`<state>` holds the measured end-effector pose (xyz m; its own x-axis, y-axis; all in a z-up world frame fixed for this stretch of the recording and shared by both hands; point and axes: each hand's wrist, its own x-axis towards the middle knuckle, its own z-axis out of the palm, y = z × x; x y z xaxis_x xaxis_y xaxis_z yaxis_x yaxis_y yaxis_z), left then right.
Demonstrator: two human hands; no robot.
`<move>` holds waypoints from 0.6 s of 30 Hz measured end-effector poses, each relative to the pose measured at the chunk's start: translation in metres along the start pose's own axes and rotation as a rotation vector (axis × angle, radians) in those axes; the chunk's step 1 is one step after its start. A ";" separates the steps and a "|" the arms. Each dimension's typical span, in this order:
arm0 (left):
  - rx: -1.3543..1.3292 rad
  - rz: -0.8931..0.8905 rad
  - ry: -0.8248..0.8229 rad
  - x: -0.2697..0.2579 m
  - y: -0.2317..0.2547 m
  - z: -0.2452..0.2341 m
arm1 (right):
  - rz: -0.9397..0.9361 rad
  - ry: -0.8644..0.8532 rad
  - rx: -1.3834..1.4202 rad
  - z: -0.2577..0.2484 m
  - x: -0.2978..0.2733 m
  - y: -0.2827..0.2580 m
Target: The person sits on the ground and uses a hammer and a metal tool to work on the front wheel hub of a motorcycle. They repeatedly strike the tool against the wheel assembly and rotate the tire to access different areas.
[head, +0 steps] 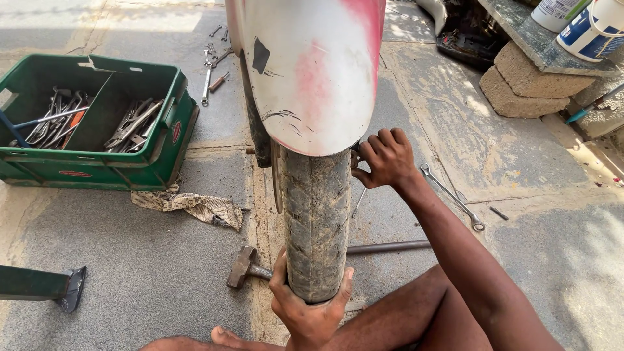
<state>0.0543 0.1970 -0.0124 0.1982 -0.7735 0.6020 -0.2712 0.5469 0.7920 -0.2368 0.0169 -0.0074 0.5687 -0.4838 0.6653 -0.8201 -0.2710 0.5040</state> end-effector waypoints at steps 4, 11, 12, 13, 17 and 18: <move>-0.014 0.016 -0.013 0.002 -0.001 -0.001 | 0.007 -0.030 -0.006 0.004 -0.002 0.000; -0.027 0.055 -0.042 0.002 -0.009 -0.004 | -0.007 -0.021 -0.026 0.002 -0.001 0.000; -0.030 0.072 -0.054 0.003 -0.011 -0.005 | -0.014 -0.017 -0.030 0.002 0.000 0.001; -0.031 0.072 -0.053 0.004 -0.012 -0.006 | -0.014 -0.016 -0.030 0.000 0.001 0.000; -0.021 0.106 -0.071 0.009 -0.012 -0.009 | -0.016 0.000 -0.021 -0.006 0.005 -0.002; -0.017 0.123 -0.069 0.010 -0.011 -0.009 | -0.011 -0.011 -0.014 -0.007 0.005 -0.002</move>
<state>0.0678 0.1861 -0.0140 0.0989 -0.7198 0.6871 -0.2737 0.6442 0.7142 -0.2318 0.0204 -0.0015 0.5764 -0.4904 0.6536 -0.8131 -0.2645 0.5186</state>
